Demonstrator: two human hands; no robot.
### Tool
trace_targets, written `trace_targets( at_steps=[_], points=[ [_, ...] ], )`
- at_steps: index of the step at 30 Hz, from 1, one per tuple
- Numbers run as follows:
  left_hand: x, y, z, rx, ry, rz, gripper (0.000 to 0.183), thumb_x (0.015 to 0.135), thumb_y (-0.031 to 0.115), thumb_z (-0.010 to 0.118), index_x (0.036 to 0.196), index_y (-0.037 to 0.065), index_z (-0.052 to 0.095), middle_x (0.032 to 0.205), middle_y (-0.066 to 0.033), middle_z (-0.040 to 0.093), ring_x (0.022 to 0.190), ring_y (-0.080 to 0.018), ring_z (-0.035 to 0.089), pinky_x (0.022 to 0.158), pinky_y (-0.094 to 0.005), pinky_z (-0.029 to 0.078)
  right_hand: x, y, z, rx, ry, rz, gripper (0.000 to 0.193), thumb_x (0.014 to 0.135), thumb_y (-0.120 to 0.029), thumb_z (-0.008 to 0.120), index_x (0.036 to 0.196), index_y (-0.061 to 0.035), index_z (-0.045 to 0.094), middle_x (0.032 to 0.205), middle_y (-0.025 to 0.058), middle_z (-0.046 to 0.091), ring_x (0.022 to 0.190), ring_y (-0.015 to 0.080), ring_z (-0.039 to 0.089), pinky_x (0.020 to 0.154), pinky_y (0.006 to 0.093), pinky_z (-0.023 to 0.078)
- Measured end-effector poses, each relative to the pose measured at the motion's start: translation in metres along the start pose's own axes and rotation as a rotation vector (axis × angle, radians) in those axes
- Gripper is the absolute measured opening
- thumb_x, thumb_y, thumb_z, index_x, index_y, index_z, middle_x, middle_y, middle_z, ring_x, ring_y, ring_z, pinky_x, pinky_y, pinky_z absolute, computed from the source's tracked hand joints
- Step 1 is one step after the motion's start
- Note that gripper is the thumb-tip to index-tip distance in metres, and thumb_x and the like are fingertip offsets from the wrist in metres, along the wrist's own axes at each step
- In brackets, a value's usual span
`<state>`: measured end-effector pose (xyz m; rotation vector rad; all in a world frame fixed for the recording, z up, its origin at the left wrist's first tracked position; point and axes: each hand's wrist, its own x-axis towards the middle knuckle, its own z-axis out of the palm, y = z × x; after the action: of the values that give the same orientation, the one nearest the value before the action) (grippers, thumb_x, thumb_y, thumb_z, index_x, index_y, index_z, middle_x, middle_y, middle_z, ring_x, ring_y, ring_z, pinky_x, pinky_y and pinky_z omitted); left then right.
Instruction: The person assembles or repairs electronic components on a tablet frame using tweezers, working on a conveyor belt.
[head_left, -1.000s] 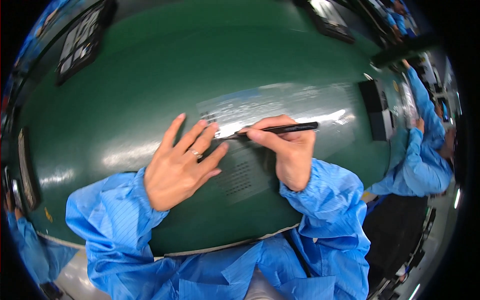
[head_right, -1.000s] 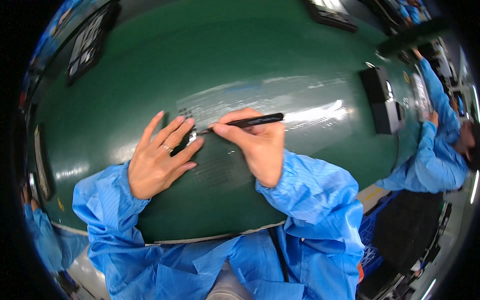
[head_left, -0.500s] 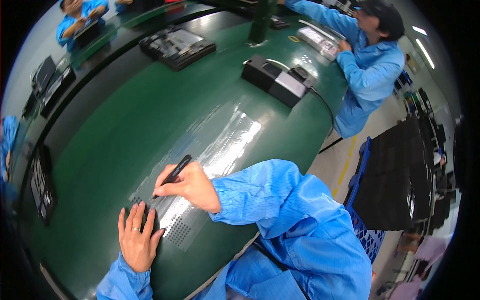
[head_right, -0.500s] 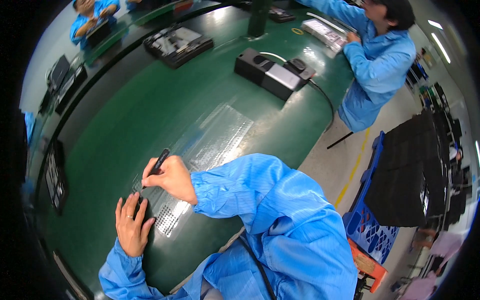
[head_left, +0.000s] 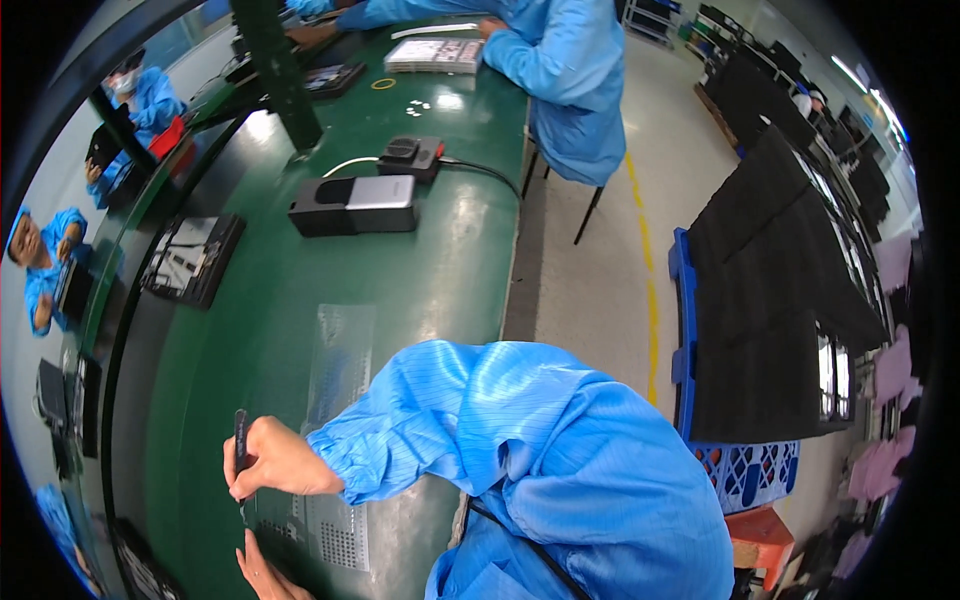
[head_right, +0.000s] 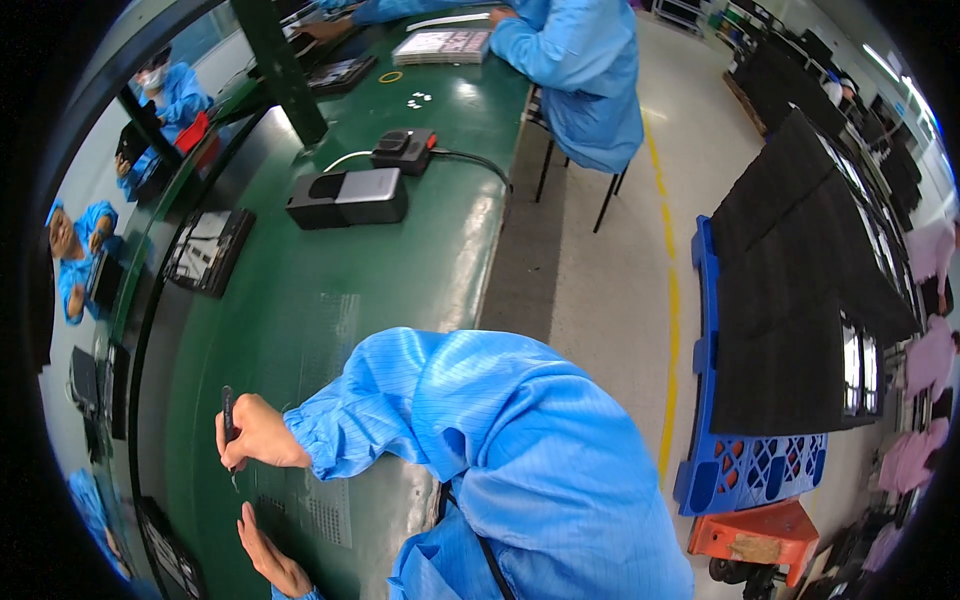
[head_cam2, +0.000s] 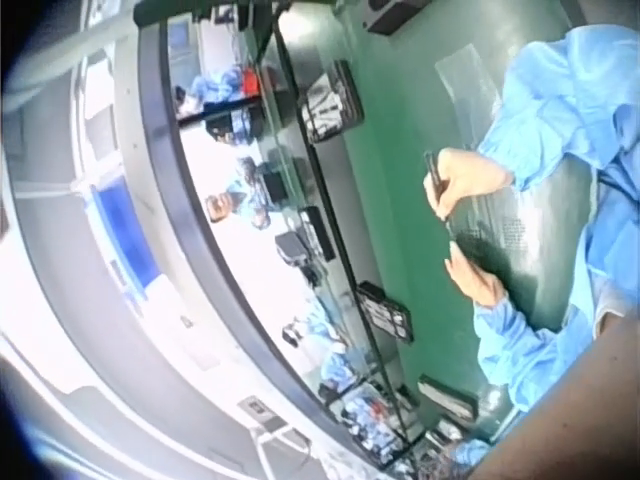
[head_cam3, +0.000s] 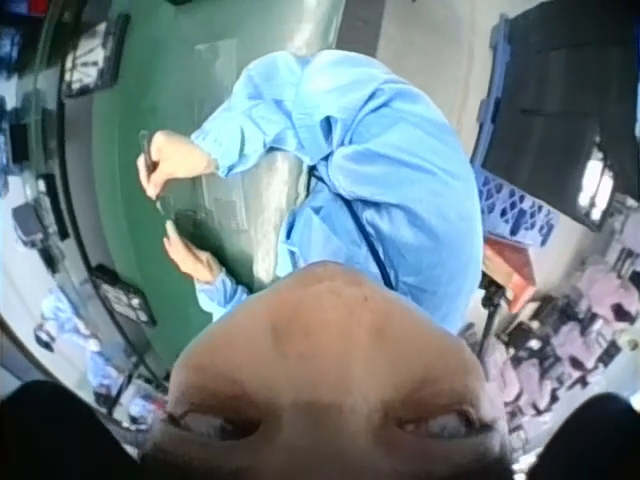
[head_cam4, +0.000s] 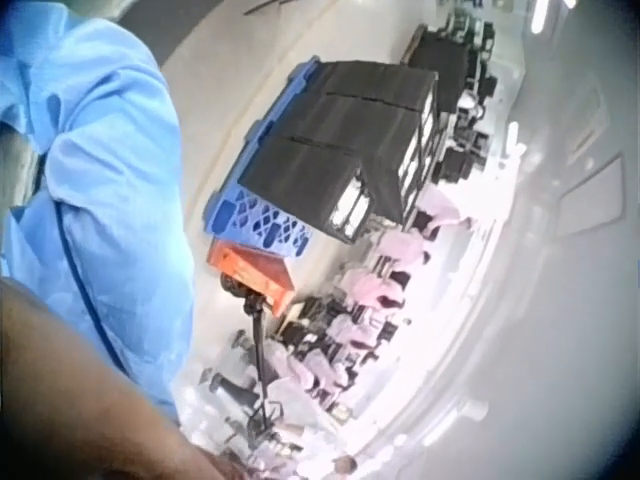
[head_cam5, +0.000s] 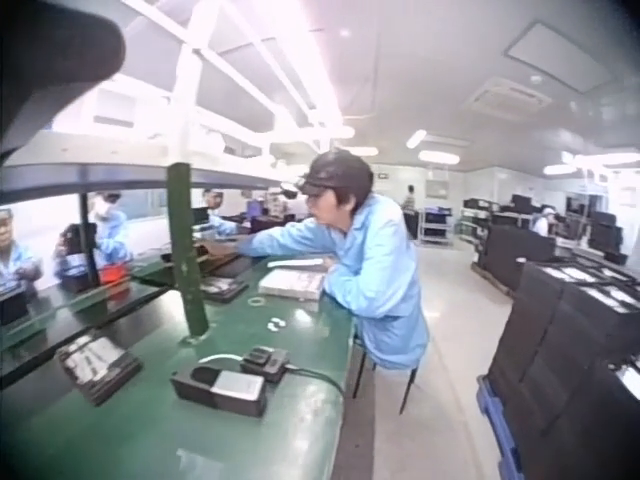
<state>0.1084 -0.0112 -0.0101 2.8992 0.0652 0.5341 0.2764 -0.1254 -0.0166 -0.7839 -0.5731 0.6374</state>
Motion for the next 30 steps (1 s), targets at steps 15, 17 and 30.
trace_targets(
  at_steps=[15, 17, 30],
  points=[
    [0.03, -0.006, 0.047, 0.11, -0.135, -0.032, 0.047, 0.07, 0.017, 0.057, 0.112, 0.002, 0.043, 0.122, -0.0178, 0.034, 0.111, -0.0337, 0.033, 0.092, -0.0439, 0.024, 0.005, -0.033, -0.042, -0.255, -0.045, 0.045, 0.008, 0.067, -0.006, 0.061, 0.071, 0.0007, 0.06, 0.068, 0.0064, 0.058, 0.065, 0.011, 0.053, 0.059, 0.0229, 0.041],
    [0.018, -0.018, 0.04, 0.154, -0.074, -0.081, 0.046, 0.067, 0.023, 0.06, 0.106, 0.002, 0.046, 0.116, -0.0168, 0.039, 0.106, -0.0316, 0.038, 0.089, -0.043, 0.029, 0.011, -0.017, -0.034, -0.498, -0.165, 0.02, 0.01, 0.066, -0.008, 0.059, 0.071, 0.0006, 0.061, 0.069, 0.0074, 0.058, 0.066, 0.0143, 0.054, 0.06, 0.0247, 0.042],
    [0.024, -0.022, 0.105, 0.163, 0.226, -0.074, 0.045, 0.074, 0.044, 0.046, 0.096, 0.006, 0.053, 0.11, -0.0137, 0.047, 0.102, -0.0292, 0.041, 0.082, -0.0499, 0.027, 0.0, -0.019, -0.071, -0.533, -0.156, 0.083, 0.014, 0.075, -0.005, 0.051, 0.082, 0.0074, 0.052, 0.083, 0.0151, 0.054, 0.078, 0.0217, 0.052, 0.076, 0.0316, 0.042]
  ],
)
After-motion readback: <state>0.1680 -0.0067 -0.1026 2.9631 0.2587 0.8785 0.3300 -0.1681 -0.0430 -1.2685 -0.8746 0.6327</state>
